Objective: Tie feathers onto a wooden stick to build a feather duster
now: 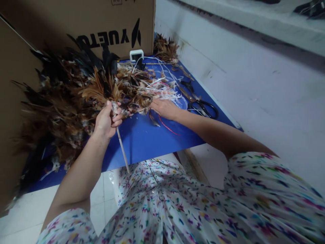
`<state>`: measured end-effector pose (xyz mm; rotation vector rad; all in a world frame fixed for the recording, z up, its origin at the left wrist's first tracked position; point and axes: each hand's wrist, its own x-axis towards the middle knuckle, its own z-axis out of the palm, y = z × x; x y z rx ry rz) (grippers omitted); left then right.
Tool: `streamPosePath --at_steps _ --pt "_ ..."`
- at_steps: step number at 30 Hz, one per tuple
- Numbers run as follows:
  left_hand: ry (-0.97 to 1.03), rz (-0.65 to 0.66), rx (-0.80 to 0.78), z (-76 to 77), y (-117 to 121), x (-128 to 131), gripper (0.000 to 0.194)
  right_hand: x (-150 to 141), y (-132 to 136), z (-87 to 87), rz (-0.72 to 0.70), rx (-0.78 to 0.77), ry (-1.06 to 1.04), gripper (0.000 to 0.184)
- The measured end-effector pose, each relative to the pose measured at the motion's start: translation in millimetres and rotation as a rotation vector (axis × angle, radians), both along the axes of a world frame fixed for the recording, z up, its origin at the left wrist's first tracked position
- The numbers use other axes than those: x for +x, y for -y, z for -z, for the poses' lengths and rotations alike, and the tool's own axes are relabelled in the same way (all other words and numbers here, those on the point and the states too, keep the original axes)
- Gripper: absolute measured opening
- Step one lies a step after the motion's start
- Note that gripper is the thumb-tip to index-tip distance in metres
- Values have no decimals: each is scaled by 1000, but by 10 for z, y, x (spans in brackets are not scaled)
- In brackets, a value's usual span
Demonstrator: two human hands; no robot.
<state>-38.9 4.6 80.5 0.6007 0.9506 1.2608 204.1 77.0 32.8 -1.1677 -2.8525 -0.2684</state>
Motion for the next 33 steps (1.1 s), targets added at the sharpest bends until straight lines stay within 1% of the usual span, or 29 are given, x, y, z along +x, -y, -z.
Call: streamPosePath --at_steps 3,6,9,12,15,17,19,21,24,26,29,33 --pt "-1 11 -10 2 8 7 33 -35 -208 -15 43 14 9 36" --pt "-1 19 -12 -4 24 18 33 -33 -371 -30 88 -22 -65 33" --pt "9 32 17 -16 43 27 34 -3 -432 -79 75 -94 -253 26" --pt "23 47 48 -21 60 33 35 26 -399 -183 87 -146 -484 23" --pt "46 76 71 -9 69 32 36 15 -382 -325 183 -77 -677 26" --pt "58 91 81 6 71 26 35 -31 -432 -412 202 -9 -733 25" --pt "64 99 93 21 71 18 34 -112 -528 -468 168 -8 -681 24" --pt "65 106 110 31 69 8 32 -219 -639 -480 138 -64 -533 23" --pt "58 98 112 40 67 0 31 -380 -762 -426 158 -119 -287 22" --pt "55 93 114 46 66 0 31 -452 -801 -376 189 -121 -195 23" --pt "67 98 124 57 61 2 32 -479 -823 -344 212 -119 -176 22" --pt "76 78 104 62 57 7 30 -395 -826 -418 165 -118 -335 19"
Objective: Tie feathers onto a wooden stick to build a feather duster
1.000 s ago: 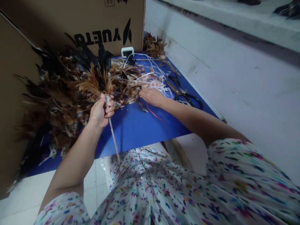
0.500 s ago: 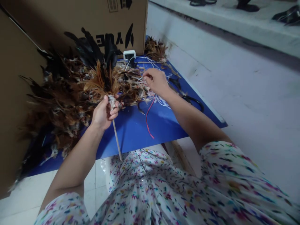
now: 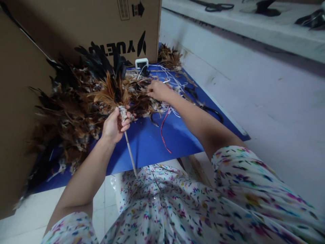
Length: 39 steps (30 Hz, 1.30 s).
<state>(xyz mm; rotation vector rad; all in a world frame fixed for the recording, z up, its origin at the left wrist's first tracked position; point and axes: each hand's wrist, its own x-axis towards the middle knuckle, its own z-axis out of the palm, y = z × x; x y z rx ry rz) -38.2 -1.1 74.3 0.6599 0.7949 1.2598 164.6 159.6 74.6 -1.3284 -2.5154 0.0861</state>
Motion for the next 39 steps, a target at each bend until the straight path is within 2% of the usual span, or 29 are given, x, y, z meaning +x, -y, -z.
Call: streamPosePath --at_steps 5,10,14,18,21,24,28,34,39 --pt "-25 -38 -10 -9 4 29 28 151 51 -143 -3 21 -284 15" --pt "-85 -73 -10 27 -7 60 29 217 224 -206 18 -13 -695 11" --pt "-106 -73 -6 37 -2 89 26 182 600 -230 -20 -279 -1017 13" --pt "-115 -78 0 25 18 120 17 55 1017 -210 -68 -564 -1202 14" --pt "-117 -81 12 30 27 137 8 -81 1194 -142 -120 -717 -1260 13" --pt "-132 -91 4 45 31 158 6 -199 1260 -62 -164 -804 -1259 14" --pt "-168 -69 -7 82 38 192 10 -283 1285 18 -179 -828 -1235 14" --pt "-182 -51 -20 155 60 242 11 -344 1307 97 -115 -828 -1237 14" --pt "-184 -41 -1 177 91 275 14 -377 1343 97 -76 -879 -1229 24"
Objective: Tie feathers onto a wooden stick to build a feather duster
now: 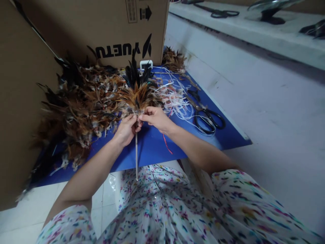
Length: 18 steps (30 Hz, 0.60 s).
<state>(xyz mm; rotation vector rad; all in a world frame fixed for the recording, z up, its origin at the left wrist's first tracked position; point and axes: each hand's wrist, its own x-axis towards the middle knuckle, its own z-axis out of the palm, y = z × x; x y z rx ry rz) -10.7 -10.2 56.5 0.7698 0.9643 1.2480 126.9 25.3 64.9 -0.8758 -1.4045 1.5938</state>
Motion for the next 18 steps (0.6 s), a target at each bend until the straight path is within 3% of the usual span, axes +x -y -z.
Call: streamPosePath --at_steps 10,18 --pt "-33 81 120 45 23 8 36 -9 -38 85 93 -7 33 27" --pt "-107 90 176 71 15 10 38 -10 -39 98 85 77 63 26"
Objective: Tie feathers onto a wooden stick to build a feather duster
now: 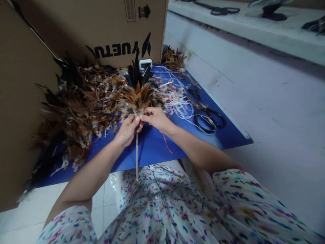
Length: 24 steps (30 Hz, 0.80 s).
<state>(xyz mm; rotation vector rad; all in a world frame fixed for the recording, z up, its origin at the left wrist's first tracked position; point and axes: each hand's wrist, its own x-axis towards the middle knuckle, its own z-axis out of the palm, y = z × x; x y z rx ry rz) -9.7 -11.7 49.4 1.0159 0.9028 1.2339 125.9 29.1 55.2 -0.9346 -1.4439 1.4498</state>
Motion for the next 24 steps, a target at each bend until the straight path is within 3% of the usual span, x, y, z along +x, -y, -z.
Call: streamPosePath --at_steps 7,14,20,24 --pt "-41 -26 11 62 -34 -16 41 15 -25 93 -45 155 77 8" --pt "-44 -56 15 55 -42 -6 42 40 -65 137 -9 205 117 9" --pt "-14 -65 -23 89 -65 11 28 55 70 -36 190 456 175 9" --pt "72 -110 -43 164 -71 59 23 -62 180 -247 7 714 354 9"
